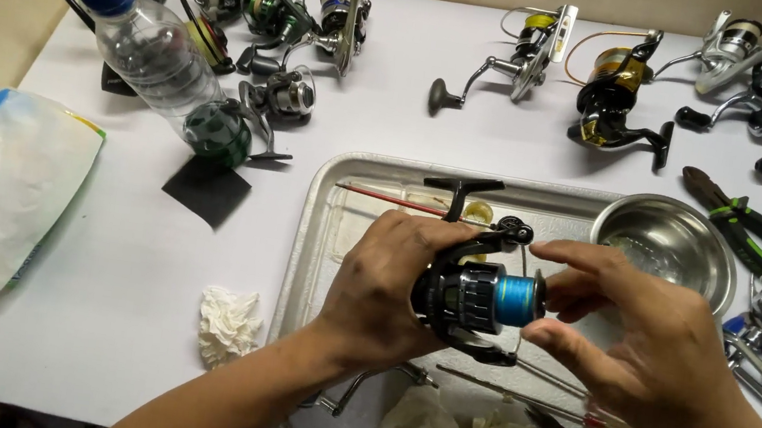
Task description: Reassembling and cleaning a fishing reel on a workbench, including fitting the spool and wiping the exterior.
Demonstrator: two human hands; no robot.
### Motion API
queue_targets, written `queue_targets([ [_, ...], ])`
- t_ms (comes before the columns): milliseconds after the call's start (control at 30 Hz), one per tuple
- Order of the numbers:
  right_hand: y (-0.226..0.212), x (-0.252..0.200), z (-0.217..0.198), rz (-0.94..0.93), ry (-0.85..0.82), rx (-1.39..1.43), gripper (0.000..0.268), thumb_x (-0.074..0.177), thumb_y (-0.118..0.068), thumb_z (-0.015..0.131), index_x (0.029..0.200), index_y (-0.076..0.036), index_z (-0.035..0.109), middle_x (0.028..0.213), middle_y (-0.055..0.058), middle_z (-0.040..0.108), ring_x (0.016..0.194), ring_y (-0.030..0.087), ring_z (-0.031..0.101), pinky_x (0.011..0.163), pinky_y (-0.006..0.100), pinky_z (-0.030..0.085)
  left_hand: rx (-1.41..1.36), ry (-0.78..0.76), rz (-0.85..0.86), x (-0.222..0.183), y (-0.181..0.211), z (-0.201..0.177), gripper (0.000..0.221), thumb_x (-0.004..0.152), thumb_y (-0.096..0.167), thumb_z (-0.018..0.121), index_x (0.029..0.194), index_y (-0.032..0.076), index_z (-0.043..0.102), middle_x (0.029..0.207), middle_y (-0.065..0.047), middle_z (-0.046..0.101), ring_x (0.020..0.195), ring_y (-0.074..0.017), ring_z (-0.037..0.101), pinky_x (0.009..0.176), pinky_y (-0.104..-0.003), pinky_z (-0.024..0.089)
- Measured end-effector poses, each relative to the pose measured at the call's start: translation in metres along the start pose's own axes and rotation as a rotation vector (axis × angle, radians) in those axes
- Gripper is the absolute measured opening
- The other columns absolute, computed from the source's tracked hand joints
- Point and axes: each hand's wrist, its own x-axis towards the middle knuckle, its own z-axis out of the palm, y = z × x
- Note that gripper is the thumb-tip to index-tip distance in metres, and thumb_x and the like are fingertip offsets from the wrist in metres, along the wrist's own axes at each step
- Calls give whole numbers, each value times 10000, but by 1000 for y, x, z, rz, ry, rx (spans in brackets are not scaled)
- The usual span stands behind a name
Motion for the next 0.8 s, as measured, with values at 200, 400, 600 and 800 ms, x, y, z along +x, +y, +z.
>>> queue_targets([
  [200,15,4,3,2,-85,331,608,660,-112,870,1219,-10,654,1190,132,732,905,167,790,824,228,699,48,-42,-49,-3,-5,5,755,744,286,907,1329,5,522,1177,-179,715,1005,-310,700,975,-459,511],
  [400,30,-3,17,231,-154,165,614,798,-526,625,1271,-140,555,833,57,816,710,140,814,668,282,668,96,-31,-15,-2,-6,6,672,794,255,871,1322,3,540,1188,-185,734,1007,-317,705,916,-452,526],
  [600,21,-4,20,110,-89,423,628,748,-186,805,1281,-53,500,1070,122,756,906,177,797,852,282,684,97,-39,23,-2,-4,3,610,820,196,840,1313,-14,550,1242,-192,713,1042,-338,683,907,-448,513],
  [800,19,0,16,172,-175,501,603,755,-194,793,1275,-75,511,1275,119,729,912,186,809,811,304,693,94,-39,12,-1,-4,3,619,825,210,840,1325,1,541,1219,-187,719,1036,-335,685,900,-448,505],
])
